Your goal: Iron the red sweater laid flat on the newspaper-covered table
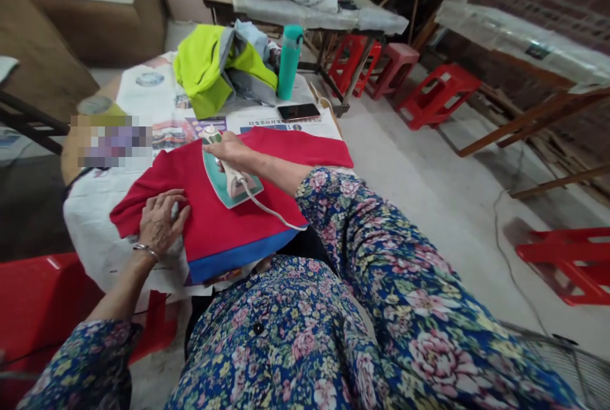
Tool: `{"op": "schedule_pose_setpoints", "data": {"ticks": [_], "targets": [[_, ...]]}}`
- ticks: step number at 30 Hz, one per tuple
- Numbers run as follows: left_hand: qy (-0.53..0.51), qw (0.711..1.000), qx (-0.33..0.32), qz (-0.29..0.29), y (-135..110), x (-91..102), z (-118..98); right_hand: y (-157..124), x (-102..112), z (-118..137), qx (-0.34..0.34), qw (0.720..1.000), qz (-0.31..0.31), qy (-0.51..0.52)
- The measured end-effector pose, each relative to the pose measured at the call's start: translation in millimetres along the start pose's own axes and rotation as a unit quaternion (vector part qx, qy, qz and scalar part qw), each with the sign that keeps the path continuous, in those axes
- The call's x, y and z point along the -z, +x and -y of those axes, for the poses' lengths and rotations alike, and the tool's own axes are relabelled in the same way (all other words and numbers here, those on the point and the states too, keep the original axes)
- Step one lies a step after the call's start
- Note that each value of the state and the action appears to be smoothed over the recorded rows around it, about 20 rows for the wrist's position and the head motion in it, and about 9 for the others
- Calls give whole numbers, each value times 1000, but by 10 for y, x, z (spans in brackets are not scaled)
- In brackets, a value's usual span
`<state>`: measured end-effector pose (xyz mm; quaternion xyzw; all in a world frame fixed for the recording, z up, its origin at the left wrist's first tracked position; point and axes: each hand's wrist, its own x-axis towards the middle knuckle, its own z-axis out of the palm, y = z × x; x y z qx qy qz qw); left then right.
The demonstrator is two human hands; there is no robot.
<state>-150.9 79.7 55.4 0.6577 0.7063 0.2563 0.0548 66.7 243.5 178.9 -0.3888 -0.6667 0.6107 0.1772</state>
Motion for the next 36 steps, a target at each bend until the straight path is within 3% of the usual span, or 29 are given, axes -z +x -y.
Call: {"op": "schedule_pose_setpoints", "data": {"ticks": [3,8,17,27,31,36], "targets": [[-1,1000,6,-3,-1,-6,-13,-8,-28,134,-6,998,-54,-26],[-8,1000,8,-18,4,-33,5,-91,32,196,44,992,51,-108],[-9,998,54,-37,47,-75,51,-215,18,33,1,982,88,-170],[4,997,74,-37,75,-54,62,-882,-85,106,-2,956,149,-253],[19,996,72,-45,87,-52,30,-1108,-50,123,-33,950,141,-276],[54,991,118,-18,111,1,-99,-1237,-44,73,-43,953,140,-266]]}}
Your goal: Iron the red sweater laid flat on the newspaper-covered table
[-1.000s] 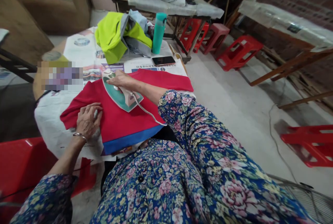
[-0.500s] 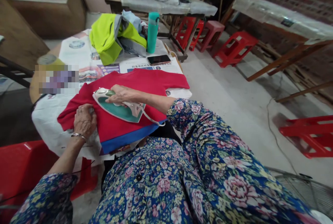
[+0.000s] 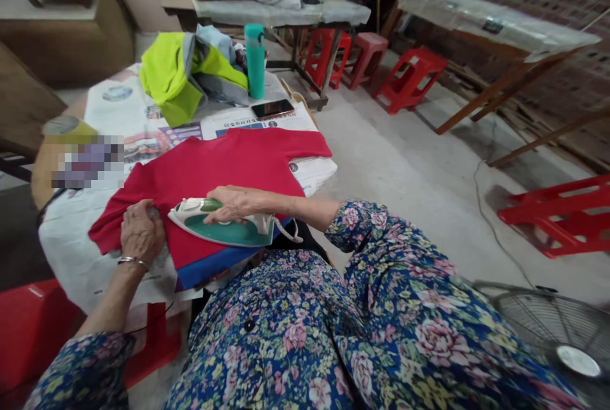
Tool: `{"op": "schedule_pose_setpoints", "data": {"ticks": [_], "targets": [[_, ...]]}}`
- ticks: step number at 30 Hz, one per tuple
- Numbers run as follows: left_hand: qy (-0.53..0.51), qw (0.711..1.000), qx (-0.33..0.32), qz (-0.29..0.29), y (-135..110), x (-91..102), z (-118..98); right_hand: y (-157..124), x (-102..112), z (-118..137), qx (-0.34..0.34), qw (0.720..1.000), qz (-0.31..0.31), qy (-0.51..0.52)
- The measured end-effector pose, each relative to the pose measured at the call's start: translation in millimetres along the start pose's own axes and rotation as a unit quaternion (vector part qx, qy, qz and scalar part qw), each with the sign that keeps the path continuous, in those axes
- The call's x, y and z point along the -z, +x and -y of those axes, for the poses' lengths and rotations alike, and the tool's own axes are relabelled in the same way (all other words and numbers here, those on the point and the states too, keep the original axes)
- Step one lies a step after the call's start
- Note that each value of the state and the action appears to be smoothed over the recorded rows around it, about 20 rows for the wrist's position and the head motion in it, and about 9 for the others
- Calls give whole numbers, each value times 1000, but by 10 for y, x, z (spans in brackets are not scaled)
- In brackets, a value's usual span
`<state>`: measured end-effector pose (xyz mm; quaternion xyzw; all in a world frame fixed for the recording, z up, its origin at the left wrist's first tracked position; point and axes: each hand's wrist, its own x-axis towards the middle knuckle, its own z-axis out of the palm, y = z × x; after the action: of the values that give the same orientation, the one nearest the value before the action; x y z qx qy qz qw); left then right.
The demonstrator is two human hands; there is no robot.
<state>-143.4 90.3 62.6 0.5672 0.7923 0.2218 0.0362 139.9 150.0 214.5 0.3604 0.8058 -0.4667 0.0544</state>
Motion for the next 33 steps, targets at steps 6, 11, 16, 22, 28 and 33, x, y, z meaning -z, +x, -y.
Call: {"op": "schedule_pose_setpoints", "data": {"ticks": [6,11,16,22,28,33], "targets": [[9,1000,-3,10,-3,37,-54,65,-40,-106,3,1000,-2,9],[10,1000,-18,6,14,2,2,74,8,-122,19,999,20,-18],[34,997,-62,8,16,-25,89,16,-31,-3,-1,1000,17,-26],[46,995,-86,-8,20,-43,180,198,-141,-22,-2,997,-73,30],[47,992,-115,3,25,-32,238,434,64,121,-38,990,-123,56],[44,992,-121,2,21,-47,293,739,247,244,-46,979,-175,90]]}}
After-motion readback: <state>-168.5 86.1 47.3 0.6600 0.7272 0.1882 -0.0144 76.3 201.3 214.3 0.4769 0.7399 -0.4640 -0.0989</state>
